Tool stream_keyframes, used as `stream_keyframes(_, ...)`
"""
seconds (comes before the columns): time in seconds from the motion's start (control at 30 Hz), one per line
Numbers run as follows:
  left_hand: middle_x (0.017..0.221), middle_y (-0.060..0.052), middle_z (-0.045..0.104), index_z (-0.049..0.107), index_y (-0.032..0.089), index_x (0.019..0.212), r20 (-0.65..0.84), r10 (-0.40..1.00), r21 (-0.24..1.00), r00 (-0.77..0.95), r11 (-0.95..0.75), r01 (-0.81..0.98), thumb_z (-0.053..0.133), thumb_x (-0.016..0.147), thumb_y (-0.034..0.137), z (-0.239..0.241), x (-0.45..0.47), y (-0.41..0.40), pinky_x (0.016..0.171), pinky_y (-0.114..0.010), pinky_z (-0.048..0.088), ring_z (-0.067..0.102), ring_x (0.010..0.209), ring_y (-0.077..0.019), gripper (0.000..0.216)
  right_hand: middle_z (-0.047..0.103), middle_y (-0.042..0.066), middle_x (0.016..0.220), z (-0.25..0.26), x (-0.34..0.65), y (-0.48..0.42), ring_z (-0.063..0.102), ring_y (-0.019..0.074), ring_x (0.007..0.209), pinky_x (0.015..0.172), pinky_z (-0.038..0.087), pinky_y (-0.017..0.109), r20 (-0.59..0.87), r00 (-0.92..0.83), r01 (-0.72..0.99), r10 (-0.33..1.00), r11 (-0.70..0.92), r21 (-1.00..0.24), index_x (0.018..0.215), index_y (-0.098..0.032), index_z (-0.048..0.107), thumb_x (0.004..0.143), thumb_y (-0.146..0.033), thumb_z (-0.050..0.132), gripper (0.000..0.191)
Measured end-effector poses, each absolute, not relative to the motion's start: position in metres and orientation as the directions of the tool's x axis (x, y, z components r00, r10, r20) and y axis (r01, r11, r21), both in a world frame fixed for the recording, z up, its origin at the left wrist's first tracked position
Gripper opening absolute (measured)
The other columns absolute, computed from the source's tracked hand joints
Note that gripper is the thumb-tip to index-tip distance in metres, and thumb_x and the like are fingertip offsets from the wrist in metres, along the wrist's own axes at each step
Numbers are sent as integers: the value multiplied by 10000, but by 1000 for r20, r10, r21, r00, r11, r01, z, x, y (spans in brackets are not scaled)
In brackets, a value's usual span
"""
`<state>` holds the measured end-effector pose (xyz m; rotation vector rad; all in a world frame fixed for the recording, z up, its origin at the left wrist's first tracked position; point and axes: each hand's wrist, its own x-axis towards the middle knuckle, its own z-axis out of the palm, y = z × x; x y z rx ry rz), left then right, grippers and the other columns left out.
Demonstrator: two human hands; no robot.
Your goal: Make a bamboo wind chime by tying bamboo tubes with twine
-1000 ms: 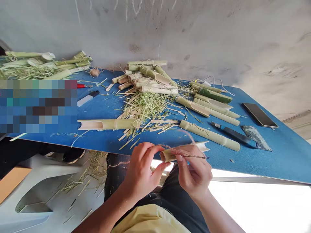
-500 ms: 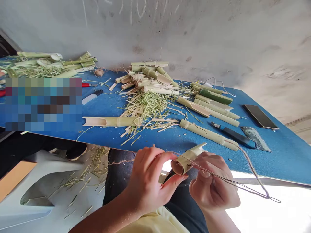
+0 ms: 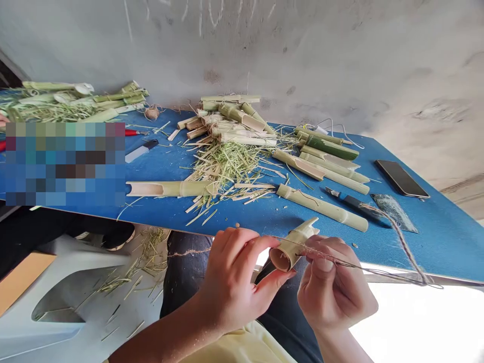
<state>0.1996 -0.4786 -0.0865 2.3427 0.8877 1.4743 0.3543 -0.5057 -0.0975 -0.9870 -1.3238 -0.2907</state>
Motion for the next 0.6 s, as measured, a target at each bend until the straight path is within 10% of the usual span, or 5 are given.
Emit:
stream_keyframes(0.37,936,-68,718,644,198,1120,733,614,508,292,-781,364,671,1026,400,-86,201,-480,771,-349,527,678,824,-208,224,704,57,851,-116,352,-510,661,227,760,629,510,388,854,401,662,331,539,-520,1054,-240,780,1024,-177,613,180)
stream_keyframes(0.6,944,-69,718,638,202,1140,730,617,507,295,-778,372,666,1030,407,-87,202,-481,775,-356,525,678,824,-210,234,698,44,808,-112,355,-507,626,191,630,518,481,353,931,276,713,240,599,-365,1060,-203,766,1008,-155,614,168)
